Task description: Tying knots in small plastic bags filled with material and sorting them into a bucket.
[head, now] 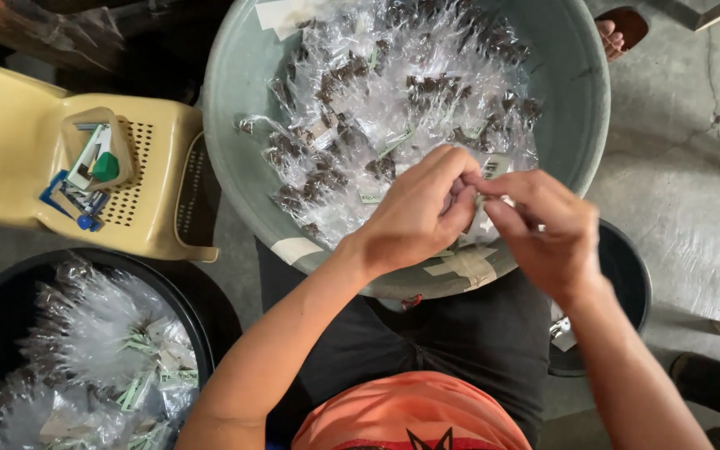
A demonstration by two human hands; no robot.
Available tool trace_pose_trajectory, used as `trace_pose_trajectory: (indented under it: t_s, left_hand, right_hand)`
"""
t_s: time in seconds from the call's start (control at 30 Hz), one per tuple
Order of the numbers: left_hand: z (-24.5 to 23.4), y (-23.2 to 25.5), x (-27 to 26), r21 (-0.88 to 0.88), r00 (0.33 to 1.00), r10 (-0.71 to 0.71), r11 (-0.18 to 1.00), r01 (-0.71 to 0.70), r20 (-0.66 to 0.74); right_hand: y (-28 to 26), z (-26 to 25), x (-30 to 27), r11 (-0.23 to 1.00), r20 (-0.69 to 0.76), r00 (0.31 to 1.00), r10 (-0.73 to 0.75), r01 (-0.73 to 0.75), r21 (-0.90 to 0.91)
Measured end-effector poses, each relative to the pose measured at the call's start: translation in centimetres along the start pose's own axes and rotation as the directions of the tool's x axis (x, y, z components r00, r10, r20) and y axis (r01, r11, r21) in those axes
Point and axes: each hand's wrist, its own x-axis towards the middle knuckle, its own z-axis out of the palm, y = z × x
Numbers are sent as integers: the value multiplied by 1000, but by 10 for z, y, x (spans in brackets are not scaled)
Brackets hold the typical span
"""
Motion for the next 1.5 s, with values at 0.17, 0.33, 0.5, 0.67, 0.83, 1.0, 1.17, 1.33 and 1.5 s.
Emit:
trace_pose_trajectory:
  t_s: [0.17, 0.33, 0.5, 0.67, 0.83, 1.0, 1.17, 1.33, 1.5]
  left_hand:
    - [-12, 25, 22, -178, 996, 91, 980, -90, -7]
    - [33, 46, 45, 34, 954, 296, 955, -295, -42]
    - [58, 44, 55, 264, 940, 321, 922, -282, -117]
    - [113, -94, 32, -242, 952, 146, 967, -80, 269]
    - [74, -116, 13, 590, 875, -456, 756, 283, 164]
    - [62, -146, 9, 787, 881, -459, 585, 199, 118]
    - [46, -126, 9, 530, 796, -603, 693, 489, 54]
    - [-7, -106, 33, 523, 891, -327, 723, 451, -316]
    - [-37, -14, 48, 235, 810, -527, 779, 581, -258]
  right_hand:
    - [6, -43, 10, 975, 230, 969, 88, -37, -218]
    - [15, -69, 4, 857, 67, 889, 452, -454, 245]
    - [41, -93, -7, 673, 11, 816, 577, -484, 559]
    - [102, -139, -61, 821, 48, 888, 458, -443, 361]
    - [122, -157, -89, 880, 128, 949, 290, -316, 354]
    - [71, -127, -56, 737, 19, 872, 489, -425, 527]
    - [33, -103, -35, 622, 101, 879, 466, -407, 669]
    - [26, -80, -21, 716, 52, 853, 519, -467, 520]
    - [-8, -36, 15, 798, 21, 799, 601, -601, 49]
